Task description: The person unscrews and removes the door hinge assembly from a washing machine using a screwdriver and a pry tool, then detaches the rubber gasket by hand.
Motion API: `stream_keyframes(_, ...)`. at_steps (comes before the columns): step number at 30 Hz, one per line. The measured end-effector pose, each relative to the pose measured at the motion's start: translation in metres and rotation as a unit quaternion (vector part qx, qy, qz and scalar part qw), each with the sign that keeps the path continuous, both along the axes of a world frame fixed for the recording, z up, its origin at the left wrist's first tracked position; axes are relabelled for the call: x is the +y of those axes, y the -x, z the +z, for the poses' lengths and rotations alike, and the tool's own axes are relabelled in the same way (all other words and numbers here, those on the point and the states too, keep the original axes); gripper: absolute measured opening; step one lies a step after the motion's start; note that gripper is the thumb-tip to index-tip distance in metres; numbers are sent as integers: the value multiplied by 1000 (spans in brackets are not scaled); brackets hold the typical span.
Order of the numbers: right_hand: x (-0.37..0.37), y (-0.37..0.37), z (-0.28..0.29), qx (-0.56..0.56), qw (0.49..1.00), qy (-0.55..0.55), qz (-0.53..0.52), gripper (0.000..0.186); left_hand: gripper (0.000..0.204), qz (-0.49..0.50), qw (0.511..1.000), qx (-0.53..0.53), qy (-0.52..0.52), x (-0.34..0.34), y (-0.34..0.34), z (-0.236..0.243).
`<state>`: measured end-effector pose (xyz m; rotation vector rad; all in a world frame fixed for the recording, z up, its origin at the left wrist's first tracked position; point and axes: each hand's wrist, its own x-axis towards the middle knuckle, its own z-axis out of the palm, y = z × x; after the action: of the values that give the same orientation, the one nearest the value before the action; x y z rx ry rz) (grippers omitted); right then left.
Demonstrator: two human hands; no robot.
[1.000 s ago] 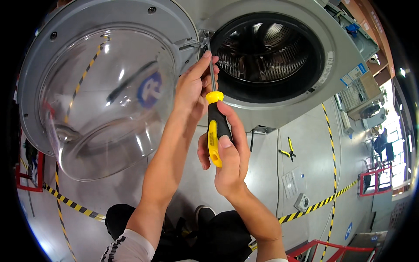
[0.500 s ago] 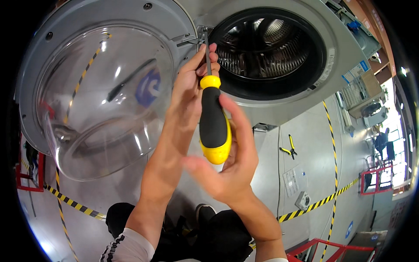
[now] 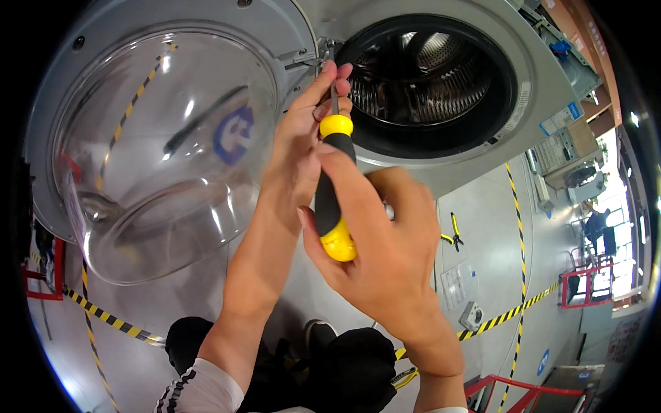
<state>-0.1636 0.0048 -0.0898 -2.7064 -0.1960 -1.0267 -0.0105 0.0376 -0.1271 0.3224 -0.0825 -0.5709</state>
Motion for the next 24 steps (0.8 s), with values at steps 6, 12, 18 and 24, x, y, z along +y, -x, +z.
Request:
stream_keyframes(6, -14, -1, -27, -203, 974, -65, 74, 55, 25, -73, 992, -23, 99, -10, -4, -11)
stream_keyframes(12, -19, -12, -11, -156, 971, 34, 177, 28, 27, -116, 976, -5, 184, -8, -11, -19)
stream_keyframes(18, -13, -10, -27, -195, 972, 2, 129, 45, 26, -97, 979, 21, 178, -8, -6, -15)
stream_keyframes(24, -17, 1, -24, -191, 973, 78, 107, 46, 30, -65, 991, -10, 119, -8, -2, -11)
